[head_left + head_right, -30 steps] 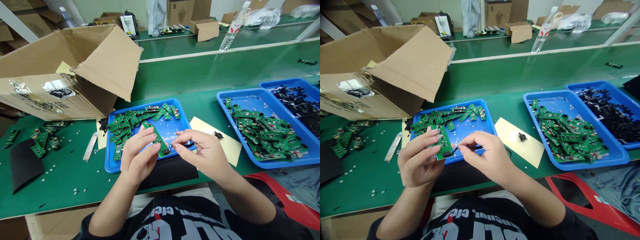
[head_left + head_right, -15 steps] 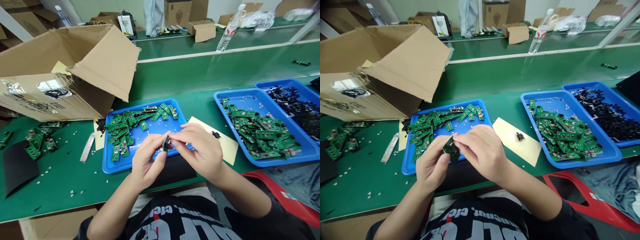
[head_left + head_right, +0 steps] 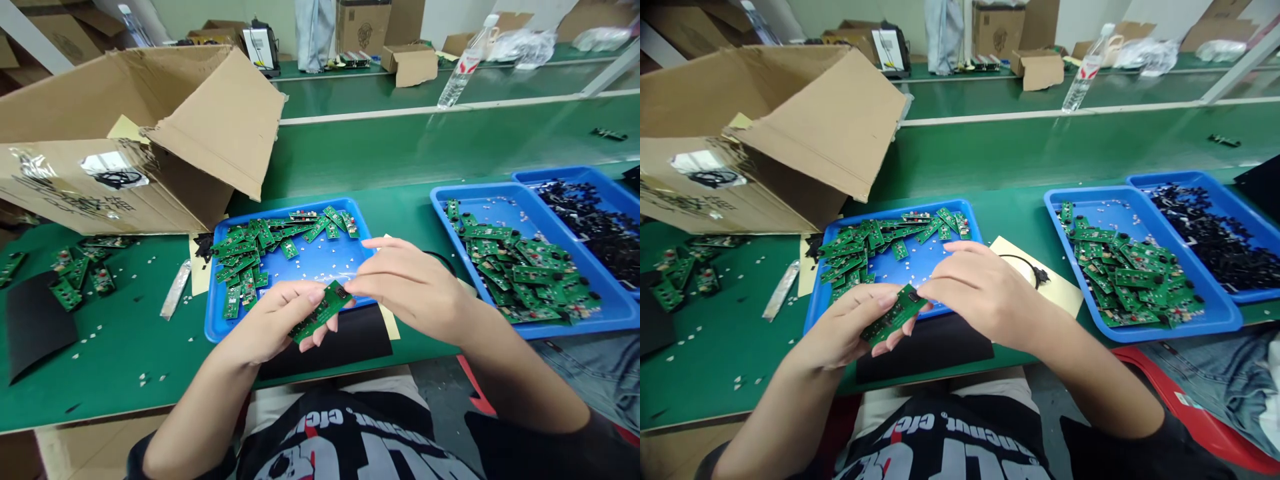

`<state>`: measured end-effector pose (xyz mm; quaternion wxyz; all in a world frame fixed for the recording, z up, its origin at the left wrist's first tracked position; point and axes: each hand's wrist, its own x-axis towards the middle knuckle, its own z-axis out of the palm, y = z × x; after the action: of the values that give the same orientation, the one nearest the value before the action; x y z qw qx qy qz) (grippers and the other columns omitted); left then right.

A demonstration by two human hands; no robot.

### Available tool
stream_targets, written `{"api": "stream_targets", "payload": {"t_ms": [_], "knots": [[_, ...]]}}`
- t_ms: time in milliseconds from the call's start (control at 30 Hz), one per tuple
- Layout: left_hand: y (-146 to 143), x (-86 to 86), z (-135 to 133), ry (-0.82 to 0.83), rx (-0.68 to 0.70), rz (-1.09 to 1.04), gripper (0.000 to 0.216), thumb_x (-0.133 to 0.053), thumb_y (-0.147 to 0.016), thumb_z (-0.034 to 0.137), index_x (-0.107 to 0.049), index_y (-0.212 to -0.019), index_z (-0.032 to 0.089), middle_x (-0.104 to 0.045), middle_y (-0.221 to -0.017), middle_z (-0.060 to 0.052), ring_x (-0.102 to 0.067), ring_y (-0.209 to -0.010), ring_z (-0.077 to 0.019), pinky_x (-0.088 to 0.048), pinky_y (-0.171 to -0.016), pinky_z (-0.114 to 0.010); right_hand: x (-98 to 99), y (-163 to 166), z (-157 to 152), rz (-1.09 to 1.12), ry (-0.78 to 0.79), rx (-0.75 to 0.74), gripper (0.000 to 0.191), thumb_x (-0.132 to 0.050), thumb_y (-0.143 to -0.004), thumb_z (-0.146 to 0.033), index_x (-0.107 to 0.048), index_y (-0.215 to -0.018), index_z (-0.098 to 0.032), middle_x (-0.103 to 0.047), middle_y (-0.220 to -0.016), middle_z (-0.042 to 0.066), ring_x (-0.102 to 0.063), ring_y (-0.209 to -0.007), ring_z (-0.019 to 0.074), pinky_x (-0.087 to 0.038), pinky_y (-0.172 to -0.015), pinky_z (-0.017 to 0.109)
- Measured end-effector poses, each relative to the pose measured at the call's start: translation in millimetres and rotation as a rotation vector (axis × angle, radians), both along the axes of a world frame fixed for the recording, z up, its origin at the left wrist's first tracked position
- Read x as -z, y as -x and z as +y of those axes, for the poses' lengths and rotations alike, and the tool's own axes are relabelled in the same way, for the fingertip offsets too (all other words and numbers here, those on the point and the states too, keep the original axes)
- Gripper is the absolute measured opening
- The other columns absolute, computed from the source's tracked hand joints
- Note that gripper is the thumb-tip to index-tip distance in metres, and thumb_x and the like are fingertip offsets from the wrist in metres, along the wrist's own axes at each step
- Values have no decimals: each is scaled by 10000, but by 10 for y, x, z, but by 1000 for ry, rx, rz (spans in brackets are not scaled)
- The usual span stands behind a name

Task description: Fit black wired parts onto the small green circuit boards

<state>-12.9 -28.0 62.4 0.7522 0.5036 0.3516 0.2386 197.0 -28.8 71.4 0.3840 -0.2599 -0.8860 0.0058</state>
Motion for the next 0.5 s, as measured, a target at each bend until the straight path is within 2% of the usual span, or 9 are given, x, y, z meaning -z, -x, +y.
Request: {"api": "stream_targets", "payload": {"t_ms": [100,267,400,500], "knots": [[40,-10,53,84,130,37,418,-592,-795,515,-676,-762,106,-535,-530,1,-401,-392,-49,-304,-334,-159,-49,-52,-2,-93,-76,-4,226,-428,-923,-84,-642,-873,-136,-685,-766,44,-624,-728,136,-536,-893,395],[-11,-6,98,145,221,34,396,-616,-783,486,-693,-882,110,-587,-624,-6,-435,-423,-46,-322,-347,-156,-43,-29,-18,-134,-137,4,293,-382,-938,-103,-642,-805,-124,-687,-735,61,-618,-694,146,-563,-817,366],[-28,-18,120,99,271,49,380,-564,-824,476,-663,-769,113,-548,-558,17,-413,-408,-39,-320,-366,-150,3,-8,-28,-141,-158,4,294,-379,-927,-81,-639,-797,-128,-688,-741,59,-625,-691,145,-558,-827,367],[-20,-17,130,-4,263,103,396,-511,-857,460,-622,-693,116,-530,-547,17,-425,-423,-47,-343,-390,-157,34,11,-35,-77,-61,31,199,-445,-921,-124,-640,-885,-134,-696,-850,63,-640,-728,134,-548,-871,366]]}}
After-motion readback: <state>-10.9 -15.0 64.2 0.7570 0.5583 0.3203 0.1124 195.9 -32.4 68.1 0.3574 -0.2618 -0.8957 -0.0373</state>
